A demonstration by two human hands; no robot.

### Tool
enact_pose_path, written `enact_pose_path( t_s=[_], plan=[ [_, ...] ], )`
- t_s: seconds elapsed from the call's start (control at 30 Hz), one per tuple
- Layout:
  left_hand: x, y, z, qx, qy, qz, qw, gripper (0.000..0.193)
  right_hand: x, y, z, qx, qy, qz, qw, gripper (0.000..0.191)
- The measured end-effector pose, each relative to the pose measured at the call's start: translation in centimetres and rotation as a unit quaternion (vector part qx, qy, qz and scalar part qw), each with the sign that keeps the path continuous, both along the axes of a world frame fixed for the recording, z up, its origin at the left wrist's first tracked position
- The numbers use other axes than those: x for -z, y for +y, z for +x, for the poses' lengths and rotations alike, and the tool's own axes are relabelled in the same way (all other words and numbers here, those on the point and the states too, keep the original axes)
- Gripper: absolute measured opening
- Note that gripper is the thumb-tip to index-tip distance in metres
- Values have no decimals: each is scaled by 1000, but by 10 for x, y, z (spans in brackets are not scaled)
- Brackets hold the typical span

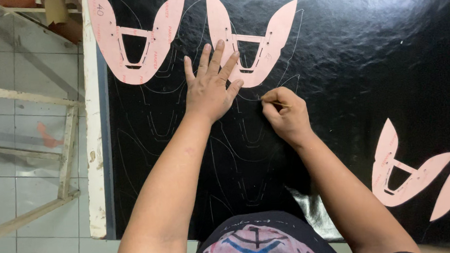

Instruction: The person places pink shoe last patterns on a black surface and traces their outlines with a pencil. They reposition the patterns multiple times to trace several identical shapes in sequence.

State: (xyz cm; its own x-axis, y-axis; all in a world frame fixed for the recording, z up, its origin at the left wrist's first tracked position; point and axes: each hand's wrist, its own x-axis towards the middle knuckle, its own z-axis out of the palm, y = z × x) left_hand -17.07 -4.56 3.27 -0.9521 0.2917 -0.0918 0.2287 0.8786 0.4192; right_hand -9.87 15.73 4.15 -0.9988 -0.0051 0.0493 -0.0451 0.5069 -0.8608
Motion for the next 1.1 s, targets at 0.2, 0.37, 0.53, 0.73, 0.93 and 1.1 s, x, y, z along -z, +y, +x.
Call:
enact_pose_path(
  t_s=[0.2, 0.37, 0.53, 0.73, 0.93, 1.1],
  plan=[
    [1, -2, 3, 9, 4, 9, 1000, 61, -6, 13, 43, 7, -65, -103, 993, 7],
    [2, -12, 2, 42, -5, 35, 999, 68, -11, 9, 105, -2, -135, -133, 982, 10],
    [7, -26, 35, 58, 62, 77, 993, 67, -7, -2, 139, -1, -96, -90, 991, 12],
    [8, -60, 145, -2, 84, 108, 991, 59, -3, -18, 147, 16, -65, -79, 995, 11],
    [-3, -113, 231, -57, 72, 58, 994, 57, -5, -29, 151, 24, -1, -11, 1000, 8],
    [4, -130, 247, -53, 88, 61, 993, 58, -2, -30, 152, 13, -34, -62, 997, 6]
  ],
)
